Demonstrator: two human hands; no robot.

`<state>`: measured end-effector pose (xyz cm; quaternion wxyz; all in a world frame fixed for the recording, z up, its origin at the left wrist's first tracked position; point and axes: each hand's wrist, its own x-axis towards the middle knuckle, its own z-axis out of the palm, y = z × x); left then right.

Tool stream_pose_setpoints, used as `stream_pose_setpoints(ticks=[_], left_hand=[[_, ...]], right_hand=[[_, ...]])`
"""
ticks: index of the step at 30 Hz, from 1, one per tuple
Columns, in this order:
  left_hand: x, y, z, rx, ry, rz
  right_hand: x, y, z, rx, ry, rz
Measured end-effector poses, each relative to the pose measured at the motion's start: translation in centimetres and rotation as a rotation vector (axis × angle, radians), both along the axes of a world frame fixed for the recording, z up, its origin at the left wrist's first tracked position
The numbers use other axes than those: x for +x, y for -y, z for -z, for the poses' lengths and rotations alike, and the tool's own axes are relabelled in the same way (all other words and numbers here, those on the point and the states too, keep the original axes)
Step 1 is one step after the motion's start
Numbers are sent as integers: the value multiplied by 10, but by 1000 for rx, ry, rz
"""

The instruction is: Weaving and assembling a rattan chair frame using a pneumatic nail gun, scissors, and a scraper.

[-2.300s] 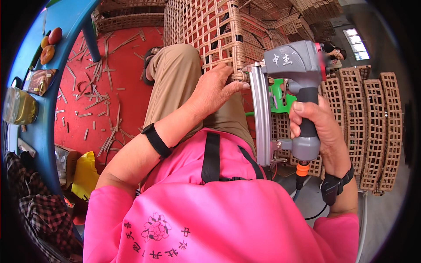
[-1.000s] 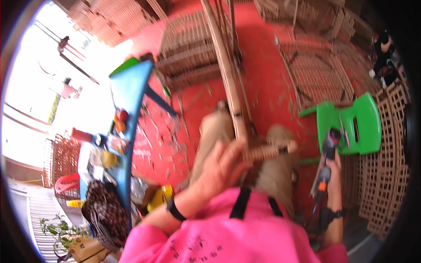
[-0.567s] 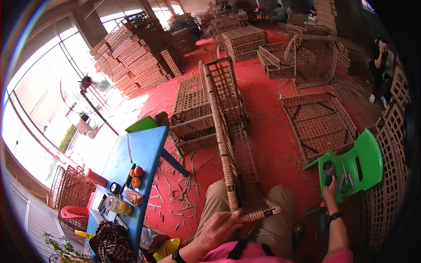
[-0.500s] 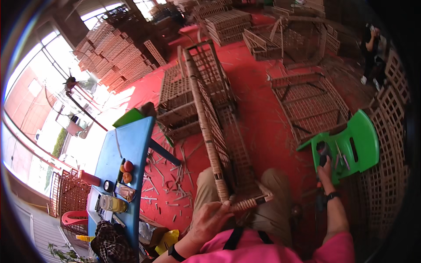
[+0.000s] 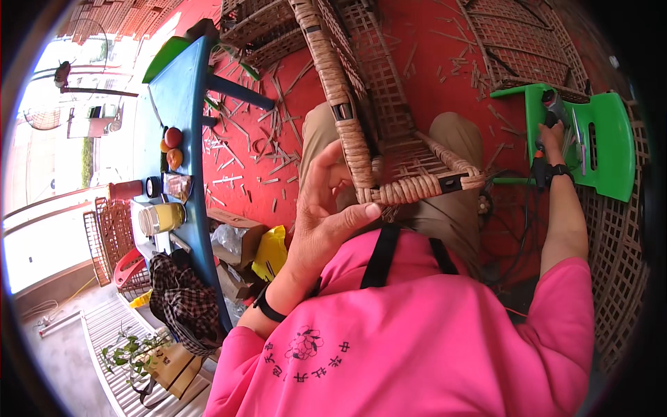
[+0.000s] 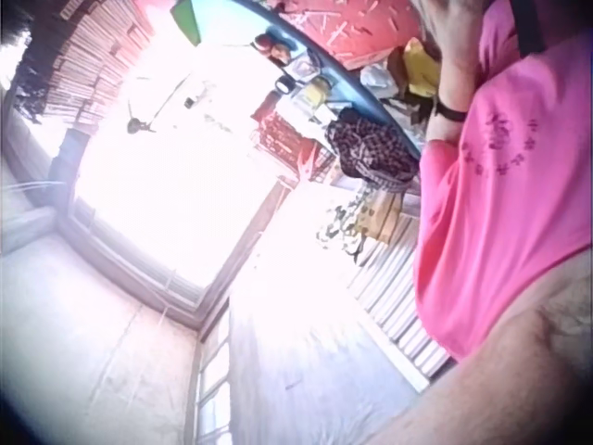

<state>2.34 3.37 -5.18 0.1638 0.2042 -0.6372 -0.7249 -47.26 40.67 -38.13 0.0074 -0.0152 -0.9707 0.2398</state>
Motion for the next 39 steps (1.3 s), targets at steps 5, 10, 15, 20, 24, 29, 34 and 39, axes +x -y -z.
stream_pose_setpoints(ticks=[5, 10, 15, 20, 24, 29, 34, 39], left_hand=[[-5, -7, -13, 222, -20, 3], [-7, -2, -9, 286, -34, 5], [-9, 20, -4, 12, 116, 36], [5, 31, -4, -42, 129, -15], [35, 25, 0, -84, 121, -101], [56, 26, 18, 3, 151, -7], [58, 24, 31, 73, 35, 29], [53, 19, 29, 73, 30, 67]], right_hand=[[9, -1, -19, 57, -3, -22], [70, 49, -98, -228, -208, -52], [179, 120, -207, -836, 82, -360], [274, 170, -272, -985, 273, -639], [312, 188, -291, -1062, 319, -733], [333, 195, -299, -1036, 310, -770], [338, 197, -303, -998, 295, -778], [341, 198, -303, -1011, 311, -753]])
